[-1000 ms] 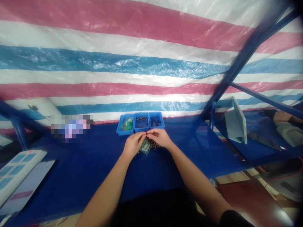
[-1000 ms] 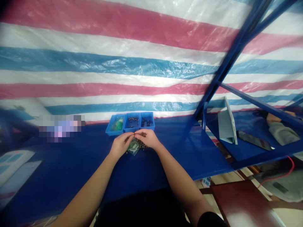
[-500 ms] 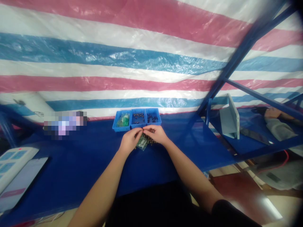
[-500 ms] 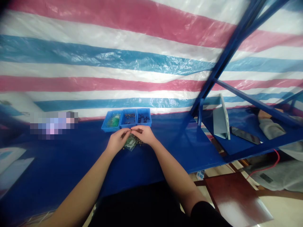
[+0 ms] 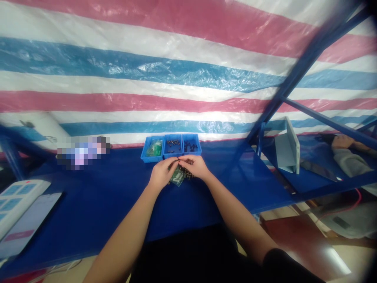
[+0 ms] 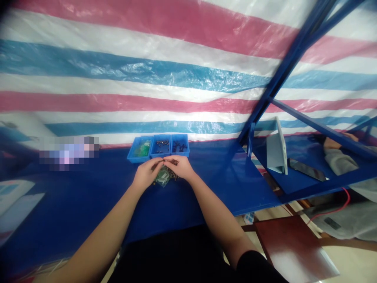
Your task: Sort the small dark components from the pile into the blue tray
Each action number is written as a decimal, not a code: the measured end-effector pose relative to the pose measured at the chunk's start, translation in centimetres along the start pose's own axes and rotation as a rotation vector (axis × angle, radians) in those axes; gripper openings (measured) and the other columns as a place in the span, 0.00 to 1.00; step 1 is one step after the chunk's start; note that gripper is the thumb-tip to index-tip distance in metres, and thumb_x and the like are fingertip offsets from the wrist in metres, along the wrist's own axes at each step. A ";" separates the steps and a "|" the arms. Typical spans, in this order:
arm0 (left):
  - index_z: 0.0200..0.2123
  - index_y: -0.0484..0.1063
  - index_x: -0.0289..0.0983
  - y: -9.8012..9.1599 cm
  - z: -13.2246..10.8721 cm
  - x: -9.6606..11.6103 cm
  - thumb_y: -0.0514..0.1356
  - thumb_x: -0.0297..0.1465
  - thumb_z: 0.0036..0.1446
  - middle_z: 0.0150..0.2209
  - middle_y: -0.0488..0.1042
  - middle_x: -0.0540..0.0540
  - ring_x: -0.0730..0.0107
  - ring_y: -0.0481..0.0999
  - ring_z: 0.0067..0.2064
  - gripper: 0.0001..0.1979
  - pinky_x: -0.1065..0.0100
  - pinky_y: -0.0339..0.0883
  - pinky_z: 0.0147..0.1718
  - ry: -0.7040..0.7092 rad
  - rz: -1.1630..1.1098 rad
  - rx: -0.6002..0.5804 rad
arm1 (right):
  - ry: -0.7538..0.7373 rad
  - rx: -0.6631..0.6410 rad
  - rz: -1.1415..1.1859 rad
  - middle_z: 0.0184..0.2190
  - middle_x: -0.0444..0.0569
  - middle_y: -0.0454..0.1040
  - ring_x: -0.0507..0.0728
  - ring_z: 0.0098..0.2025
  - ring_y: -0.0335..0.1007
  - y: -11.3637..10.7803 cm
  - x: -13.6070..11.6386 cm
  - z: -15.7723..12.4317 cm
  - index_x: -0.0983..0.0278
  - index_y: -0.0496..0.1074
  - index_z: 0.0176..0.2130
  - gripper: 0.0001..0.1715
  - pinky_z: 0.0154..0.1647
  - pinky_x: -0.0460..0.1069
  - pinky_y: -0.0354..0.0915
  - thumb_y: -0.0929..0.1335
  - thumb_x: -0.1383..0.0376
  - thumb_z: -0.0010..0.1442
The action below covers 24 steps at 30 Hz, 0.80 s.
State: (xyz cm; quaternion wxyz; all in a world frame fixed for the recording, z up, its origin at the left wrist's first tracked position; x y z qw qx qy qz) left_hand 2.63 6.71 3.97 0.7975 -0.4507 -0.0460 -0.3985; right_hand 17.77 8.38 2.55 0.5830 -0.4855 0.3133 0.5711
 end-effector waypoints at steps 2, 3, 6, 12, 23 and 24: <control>0.45 0.75 0.41 0.0 0.0 -0.1 0.56 0.38 0.63 0.41 0.80 0.47 0.67 0.79 0.39 0.12 0.68 0.71 0.41 -0.005 -0.009 0.020 | 0.004 0.008 -0.010 0.38 0.52 0.80 0.55 0.36 0.77 -0.1 0.0 0.0 0.64 0.78 0.44 0.20 0.40 0.49 0.73 0.72 0.56 0.54; 0.44 0.75 0.41 0.0 0.0 -0.1 0.56 0.38 0.62 0.40 0.80 0.47 0.67 0.79 0.39 0.12 0.68 0.71 0.41 -0.003 -0.014 0.024 | 0.008 0.009 -0.012 0.38 0.52 0.80 0.55 0.36 0.77 -0.1 0.0 0.0 0.64 0.78 0.44 0.20 0.40 0.49 0.73 0.72 0.56 0.54; 0.42 0.75 0.41 0.0 0.1 0.0 0.55 0.38 0.63 0.40 0.80 0.47 0.67 0.79 0.39 0.12 0.69 0.71 0.42 -0.008 -0.025 0.014 | 0.021 0.001 -0.006 0.37 0.51 0.80 0.54 0.35 0.76 0.0 0.2 0.0 0.65 0.78 0.44 0.20 0.40 0.49 0.72 0.72 0.56 0.54; 0.42 0.75 0.40 0.1 0.1 0.0 0.53 0.38 0.65 0.39 0.79 0.47 0.67 0.79 0.38 0.13 0.70 0.70 0.40 -0.042 -0.003 -0.049 | 0.030 -0.007 0.012 0.37 0.51 0.80 0.54 0.35 0.76 0.1 0.2 -0.1 0.64 0.78 0.45 0.21 0.40 0.49 0.72 0.71 0.57 0.54; 0.46 0.74 0.41 -0.1 0.0 -0.2 0.55 0.40 0.63 0.37 0.79 0.48 0.69 0.78 0.36 0.14 0.70 0.70 0.39 -0.089 -0.025 -0.023 | 0.007 0.017 0.012 0.38 0.52 0.80 0.55 0.38 0.77 -0.1 0.0 0.1 0.65 0.78 0.43 0.19 0.44 0.50 0.72 0.72 0.57 0.54; 0.45 0.74 0.41 0.0 0.1 -0.1 0.55 0.39 0.63 0.38 0.79 0.48 0.69 0.79 0.37 0.13 0.70 0.70 0.40 -0.077 -0.029 -0.024 | 0.007 0.017 0.014 0.38 0.52 0.80 0.55 0.38 0.77 -0.1 0.0 0.1 0.65 0.78 0.43 0.19 0.44 0.50 0.72 0.72 0.57 0.54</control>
Point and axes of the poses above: each hand's wrist, its own z-axis towards the middle knuckle, its own y-axis out of the palm, x = y × z, the point moved 8 cm from there along z, towards the middle knuckle
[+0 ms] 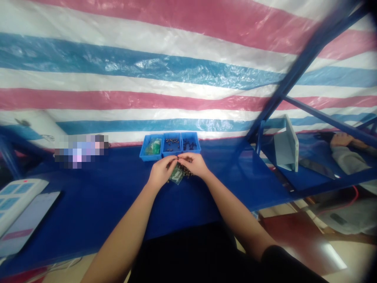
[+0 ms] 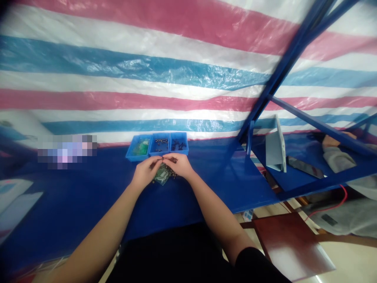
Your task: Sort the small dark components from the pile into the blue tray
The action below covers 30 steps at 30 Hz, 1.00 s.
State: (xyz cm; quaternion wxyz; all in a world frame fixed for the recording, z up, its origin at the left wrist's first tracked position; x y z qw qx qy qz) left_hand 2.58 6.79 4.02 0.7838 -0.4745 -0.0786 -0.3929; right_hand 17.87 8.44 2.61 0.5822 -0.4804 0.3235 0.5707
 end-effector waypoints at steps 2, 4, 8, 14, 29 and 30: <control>0.43 0.75 0.40 0.0 0.0 0.0 0.54 0.39 0.63 0.40 0.79 0.47 0.68 0.79 0.38 0.13 0.70 0.70 0.42 0.009 -0.008 0.003 | 0.003 -0.003 0.003 0.38 0.52 0.80 0.55 0.37 0.77 0.0 0.0 0.0 0.65 0.78 0.43 0.19 0.43 0.50 0.72 0.72 0.57 0.54; 0.43 0.75 0.40 0.1 0.1 0.0 0.54 0.38 0.64 0.41 0.79 0.47 0.67 0.79 0.40 0.13 0.69 0.70 0.42 0.011 -0.011 0.003 | 0.011 -0.010 0.004 0.38 0.52 0.80 0.55 0.37 0.77 0.1 0.0 -0.1 0.65 0.78 0.43 0.19 0.42 0.49 0.72 0.72 0.57 0.54; 0.42 0.75 0.41 0.3 0.1 -0.1 0.53 0.39 0.65 0.40 0.80 0.47 0.67 0.79 0.40 0.13 0.70 0.70 0.42 0.006 -0.006 -0.020 | 0.025 -0.018 0.000 0.37 0.51 0.80 0.55 0.36 0.77 0.3 -0.1 -0.2 0.65 0.78 0.43 0.20 0.40 0.49 0.73 0.72 0.56 0.54; 0.47 0.74 0.41 0.1 0.0 -0.3 0.55 0.40 0.63 0.38 0.80 0.48 0.69 0.79 0.35 0.14 0.71 0.71 0.38 -0.027 -0.015 0.002 | -0.002 0.018 -0.024 0.38 0.51 0.80 0.55 0.37 0.77 -0.1 -0.3 -0.1 0.64 0.78 0.43 0.19 0.43 0.50 0.73 0.72 0.57 0.54; 0.44 0.75 0.40 0.2 0.1 -0.3 0.55 0.40 0.63 0.38 0.80 0.47 0.68 0.79 0.36 0.14 0.70 0.71 0.40 -0.003 -0.027 -0.007 | 0.007 0.006 -0.037 0.38 0.51 0.80 0.55 0.37 0.77 0.0 -0.4 -0.1 0.64 0.78 0.43 0.19 0.42 0.50 0.73 0.72 0.56 0.54; 0.45 0.75 0.40 0.1 0.1 -0.3 0.55 0.40 0.63 0.38 0.80 0.48 0.69 0.79 0.35 0.14 0.70 0.71 0.39 -0.007 -0.024 -0.001 | 0.007 0.009 -0.038 0.38 0.51 0.80 0.55 0.37 0.77 0.0 -0.4 -0.1 0.64 0.78 0.43 0.20 0.42 0.50 0.73 0.72 0.56 0.54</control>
Point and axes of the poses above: each hand's wrist, its own z-axis towards the middle knuckle, its own y-axis out of the palm, x = y × z, the point moved 8 cm from there along z, towards the middle knuckle
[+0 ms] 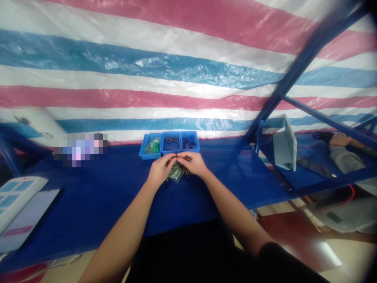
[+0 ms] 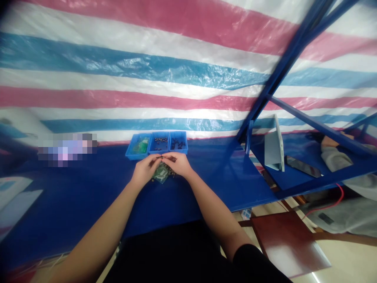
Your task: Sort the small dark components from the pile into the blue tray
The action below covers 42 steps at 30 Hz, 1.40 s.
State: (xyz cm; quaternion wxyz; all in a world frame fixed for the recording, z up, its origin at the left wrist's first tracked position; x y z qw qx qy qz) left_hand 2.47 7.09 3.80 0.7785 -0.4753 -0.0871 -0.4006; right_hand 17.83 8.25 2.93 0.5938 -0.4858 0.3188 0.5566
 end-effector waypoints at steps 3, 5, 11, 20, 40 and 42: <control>0.44 0.75 0.40 -0.2 0.0 0.1 0.56 0.40 0.62 0.36 0.80 0.48 0.69 0.79 0.35 0.14 0.70 0.71 0.39 -0.001 0.006 0.030 | -0.001 0.004 0.001 0.38 0.51 0.80 0.55 0.36 0.77 -0.1 0.1 0.1 0.64 0.78 0.43 0.20 0.42 0.50 0.73 0.72 0.56 0.54; 0.42 0.75 0.40 -0.2 0.0 0.1 0.55 0.39 0.63 0.38 0.80 0.47 0.69 0.79 0.36 0.13 0.70 0.71 0.41 0.006 0.003 0.040 | 0.001 0.003 0.005 0.38 0.51 0.80 0.55 0.36 0.77 -0.1 0.1 0.0 0.64 0.78 0.43 0.19 0.42 0.50 0.73 0.72 0.56 0.54; 0.41 0.75 0.41 0.1 0.0 0.1 0.53 0.39 0.64 0.39 0.80 0.48 0.68 0.79 0.38 0.13 0.70 0.70 0.41 0.002 0.006 -0.009 | 0.010 -0.010 0.028 0.37 0.52 0.80 0.55 0.36 0.77 0.1 0.2 -0.1 0.65 0.78 0.44 0.20 0.42 0.50 0.73 0.72 0.57 0.54; 0.45 0.75 0.41 0.1 -0.2 -0.1 0.55 0.38 0.63 0.39 0.80 0.47 0.69 0.79 0.37 0.13 0.70 0.71 0.41 0.013 0.015 0.033 | 0.033 0.003 0.054 0.38 0.53 0.80 0.56 0.37 0.77 0.0 0.6 0.0 0.65 0.78 0.43 0.20 0.42 0.51 0.73 0.72 0.56 0.54; 0.43 0.76 0.41 0.1 -0.2 0.1 0.55 0.37 0.64 0.42 0.79 0.48 0.68 0.79 0.42 0.12 0.70 0.69 0.44 0.031 0.002 0.032 | 0.008 0.023 0.058 0.37 0.52 0.80 0.56 0.36 0.77 0.1 0.4 -0.1 0.65 0.78 0.42 0.19 0.41 0.50 0.73 0.72 0.57 0.53; 0.43 0.76 0.42 0.1 -0.2 0.1 0.54 0.37 0.64 0.42 0.79 0.49 0.68 0.79 0.41 0.12 0.70 0.69 0.43 0.015 -0.008 0.009 | 0.003 0.023 0.055 0.37 0.52 0.80 0.56 0.35 0.77 0.1 0.3 -0.1 0.65 0.78 0.42 0.19 0.40 0.50 0.73 0.72 0.57 0.53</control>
Point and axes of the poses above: each hand's wrist, its own z-axis towards the middle knuckle, its own y-axis out of the palm, x = y × z, the point moved 8 cm from there along z, towards the middle knuckle
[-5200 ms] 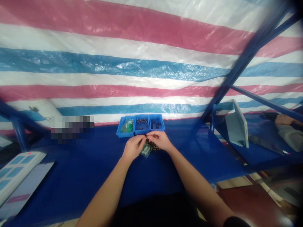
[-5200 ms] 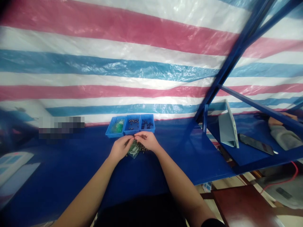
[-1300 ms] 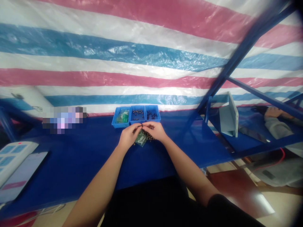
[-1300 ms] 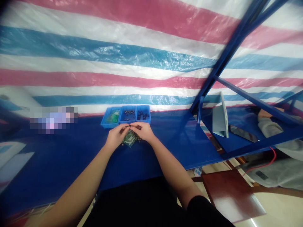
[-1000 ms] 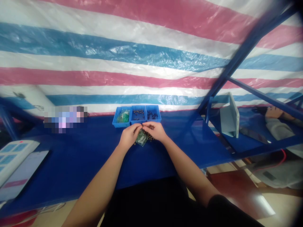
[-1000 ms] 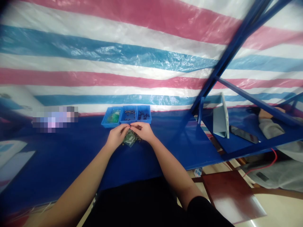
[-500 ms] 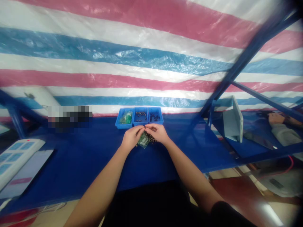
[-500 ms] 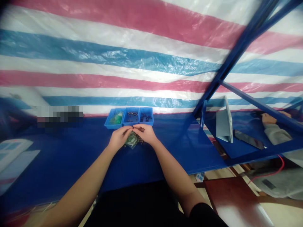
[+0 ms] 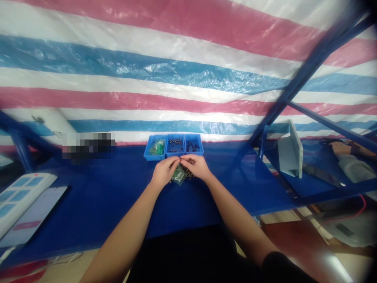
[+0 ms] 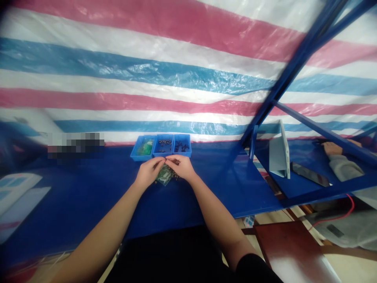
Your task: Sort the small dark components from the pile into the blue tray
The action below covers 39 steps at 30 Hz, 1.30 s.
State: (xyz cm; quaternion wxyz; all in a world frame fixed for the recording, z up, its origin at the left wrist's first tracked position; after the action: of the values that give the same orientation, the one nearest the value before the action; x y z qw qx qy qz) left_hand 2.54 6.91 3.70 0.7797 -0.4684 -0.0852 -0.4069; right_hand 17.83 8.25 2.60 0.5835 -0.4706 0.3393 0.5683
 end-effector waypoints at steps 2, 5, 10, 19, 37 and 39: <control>0.44 0.75 0.42 0.0 0.0 0.2 0.54 0.38 0.64 0.42 0.79 0.49 0.69 0.78 0.40 0.12 0.71 0.69 0.42 -0.011 -0.011 -0.028 | 0.000 0.001 0.004 0.37 0.52 0.80 0.56 0.35 0.77 0.0 -0.1 0.0 0.65 0.78 0.42 0.19 0.40 0.50 0.73 0.72 0.57 0.53; 0.44 0.75 0.41 -0.1 0.1 0.5 0.53 0.38 0.65 0.42 0.79 0.49 0.69 0.78 0.40 0.13 0.71 0.68 0.42 -0.015 -0.022 -0.054 | 0.011 0.000 0.016 0.37 0.52 0.81 0.56 0.35 0.77 0.0 -0.3 0.0 0.65 0.78 0.42 0.19 0.41 0.51 0.73 0.73 0.57 0.52; 0.43 0.74 0.41 -0.1 0.1 0.6 0.51 0.38 0.65 0.41 0.79 0.49 0.69 0.78 0.39 0.13 0.71 0.67 0.40 -0.022 -0.027 -0.066 | 0.026 -0.005 0.040 0.37 0.52 0.81 0.56 0.35 0.77 0.1 -0.5 -0.1 0.65 0.79 0.42 0.20 0.40 0.51 0.74 0.73 0.56 0.52; 0.42 0.73 0.41 0.3 0.1 0.3 0.50 0.39 0.66 0.38 0.78 0.50 0.71 0.77 0.36 0.13 0.72 0.66 0.37 -0.040 -0.025 -0.098 | 0.047 -0.028 0.097 0.34 0.51 0.80 0.55 0.31 0.76 0.4 -0.3 -0.1 0.65 0.78 0.41 0.19 0.37 0.51 0.73 0.72 0.56 0.52; 0.43 0.74 0.41 0.0 0.1 0.3 0.51 0.39 0.65 0.41 0.79 0.47 0.68 0.78 0.39 0.14 0.70 0.69 0.41 -0.028 -0.004 -0.033 | 0.049 -0.020 0.102 0.36 0.51 0.80 0.56 0.34 0.77 0.4 0.4 0.0 0.65 0.78 0.43 0.21 0.40 0.52 0.73 0.72 0.55 0.52; 0.45 0.73 0.41 0.1 0.1 0.2 0.53 0.40 0.64 0.41 0.79 0.47 0.68 0.78 0.38 0.14 0.70 0.70 0.40 -0.037 -0.007 -0.027 | 0.043 -0.016 0.085 0.36 0.52 0.80 0.56 0.34 0.77 0.3 0.4 0.0 0.65 0.78 0.43 0.20 0.39 0.52 0.73 0.72 0.55 0.53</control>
State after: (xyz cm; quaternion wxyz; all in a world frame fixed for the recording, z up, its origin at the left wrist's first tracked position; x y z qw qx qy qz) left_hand 2.73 6.85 3.79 0.7701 -0.4861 -0.0956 -0.4019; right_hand 17.54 8.35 2.15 0.5475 -0.4726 0.3669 0.5851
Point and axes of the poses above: each hand's wrist, its own z-axis towards the middle knuckle, its own y-axis out of the palm, x = y × z, the point moved 8 cm from there along z, towards the middle knuckle
